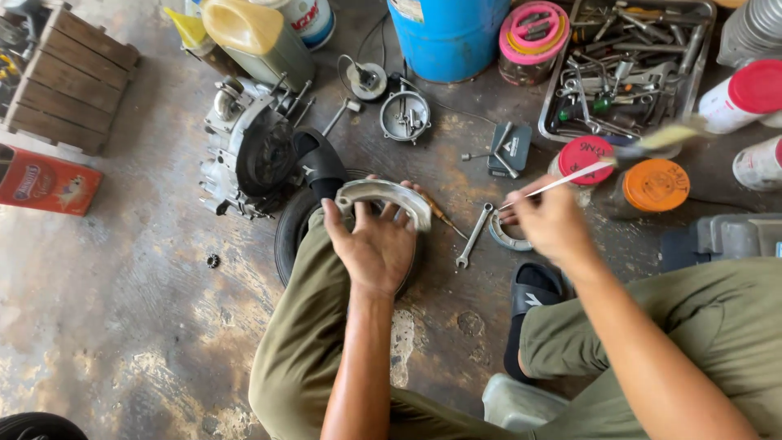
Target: The person sits on the workshop floor holding a pair of motorcycle brake shoes and uses a long screwdriver to lever and seat the return spring between them, repositioning the shoes and spring repeatedly while working the spring into place.
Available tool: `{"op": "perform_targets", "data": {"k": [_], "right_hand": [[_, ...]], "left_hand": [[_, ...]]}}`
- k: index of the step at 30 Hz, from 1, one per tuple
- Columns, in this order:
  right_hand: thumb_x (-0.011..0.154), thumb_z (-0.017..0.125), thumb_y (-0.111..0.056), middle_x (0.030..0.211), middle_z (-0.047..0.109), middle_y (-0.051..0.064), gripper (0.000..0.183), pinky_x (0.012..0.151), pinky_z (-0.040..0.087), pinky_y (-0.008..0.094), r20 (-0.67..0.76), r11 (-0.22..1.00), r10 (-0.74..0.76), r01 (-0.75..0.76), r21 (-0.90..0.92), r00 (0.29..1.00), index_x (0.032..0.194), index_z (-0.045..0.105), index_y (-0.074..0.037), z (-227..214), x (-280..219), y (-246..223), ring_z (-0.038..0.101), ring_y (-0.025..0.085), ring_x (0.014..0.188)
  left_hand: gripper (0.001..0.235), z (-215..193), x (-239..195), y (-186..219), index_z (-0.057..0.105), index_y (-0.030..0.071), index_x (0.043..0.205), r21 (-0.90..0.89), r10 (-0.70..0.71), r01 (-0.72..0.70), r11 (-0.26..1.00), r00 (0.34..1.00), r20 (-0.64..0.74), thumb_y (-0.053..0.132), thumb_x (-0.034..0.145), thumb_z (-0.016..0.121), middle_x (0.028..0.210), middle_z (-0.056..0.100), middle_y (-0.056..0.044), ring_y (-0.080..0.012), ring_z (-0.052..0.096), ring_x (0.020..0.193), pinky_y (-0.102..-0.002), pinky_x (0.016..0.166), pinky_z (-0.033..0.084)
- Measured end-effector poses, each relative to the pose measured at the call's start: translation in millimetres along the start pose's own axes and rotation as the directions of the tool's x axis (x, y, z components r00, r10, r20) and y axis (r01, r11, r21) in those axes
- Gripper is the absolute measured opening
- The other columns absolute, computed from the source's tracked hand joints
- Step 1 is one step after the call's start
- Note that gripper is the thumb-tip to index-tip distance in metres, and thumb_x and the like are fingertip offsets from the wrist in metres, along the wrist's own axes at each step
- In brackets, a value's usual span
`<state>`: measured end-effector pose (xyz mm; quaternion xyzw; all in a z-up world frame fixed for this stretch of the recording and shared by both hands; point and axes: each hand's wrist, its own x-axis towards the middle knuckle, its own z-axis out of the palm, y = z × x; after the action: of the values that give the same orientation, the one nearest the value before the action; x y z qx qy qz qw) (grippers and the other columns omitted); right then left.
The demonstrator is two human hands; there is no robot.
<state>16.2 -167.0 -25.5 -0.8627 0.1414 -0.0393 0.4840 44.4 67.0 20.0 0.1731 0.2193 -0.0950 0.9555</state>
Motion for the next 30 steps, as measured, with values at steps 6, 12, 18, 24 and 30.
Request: {"op": "perform_targets", "data": {"k": [6,12,18,24,30], "right_hand": [[0.096,0.064,0.000,0.082,0.073,0.033,0.014,0.061,0.063,0.042,0.422,0.927,0.129,-0.260,0.271,0.898,0.104,0.062,0.011,70,-10,57,0.077,0.034,0.065],[0.101,0.062,0.004,0.091,0.073,0.025,0.008,0.067,0.064,0.041,-0.119,0.844,-0.184,0.218,0.489,0.976,0.100,0.055,0.006,27,3,3,0.077,0.033,0.075],[0.106,0.051,0.000,0.102,0.064,0.030,0.013,0.076,0.068,0.047,-0.233,0.641,-0.349,0.412,0.647,0.908,0.110,0.041,0.006,-20,-20,-50,0.076,0.035,0.085],[0.098,0.055,0.006,0.096,0.061,0.026,0.011,0.065,0.071,0.050,-0.169,0.585,-0.383,0.380,0.717,0.908,0.104,0.046,0.008,-16,-52,-76,0.076,0.036,0.075],[0.095,0.064,0.005,0.093,0.072,0.020,0.009,0.067,0.067,0.035,-0.169,0.678,-0.411,0.424,0.600,0.896,0.100,0.056,0.005,-3,-66,-92,0.077,0.022,0.080]], "left_hand": [[0.062,-20,5,10,0.055,0.035,0.127,0.114,-0.110,0.100,0.988,0.990,0.089,0.081,0.086,0.044,0.144,0.051,-0.032,-0.0575,0.057,0.121,-0.066,0.094,0.053],[0.053,-22,4,-13,0.071,0.035,0.122,0.036,-0.131,0.126,0.991,0.946,0.295,0.061,0.077,0.057,0.147,0.050,-0.031,-0.0570,0.059,0.119,-0.063,0.097,0.054],[0.056,-17,-12,-46,0.069,0.024,0.129,-0.063,-0.149,0.206,0.976,0.855,0.497,0.057,0.088,0.051,0.152,0.042,-0.036,-0.0549,0.055,0.125,-0.056,0.103,0.053],[0.043,-25,-17,-67,0.056,0.025,0.132,-0.002,-0.103,0.117,0.993,0.878,0.467,0.051,0.100,0.042,0.150,0.048,-0.030,-0.0465,0.058,0.125,-0.050,0.105,0.052],[0.075,2,-41,-78,0.043,0.009,0.148,0.105,-0.011,-0.048,0.993,0.867,0.498,0.063,0.101,0.022,0.148,0.046,-0.035,-0.0483,0.054,0.131,-0.051,0.103,0.054]]}}
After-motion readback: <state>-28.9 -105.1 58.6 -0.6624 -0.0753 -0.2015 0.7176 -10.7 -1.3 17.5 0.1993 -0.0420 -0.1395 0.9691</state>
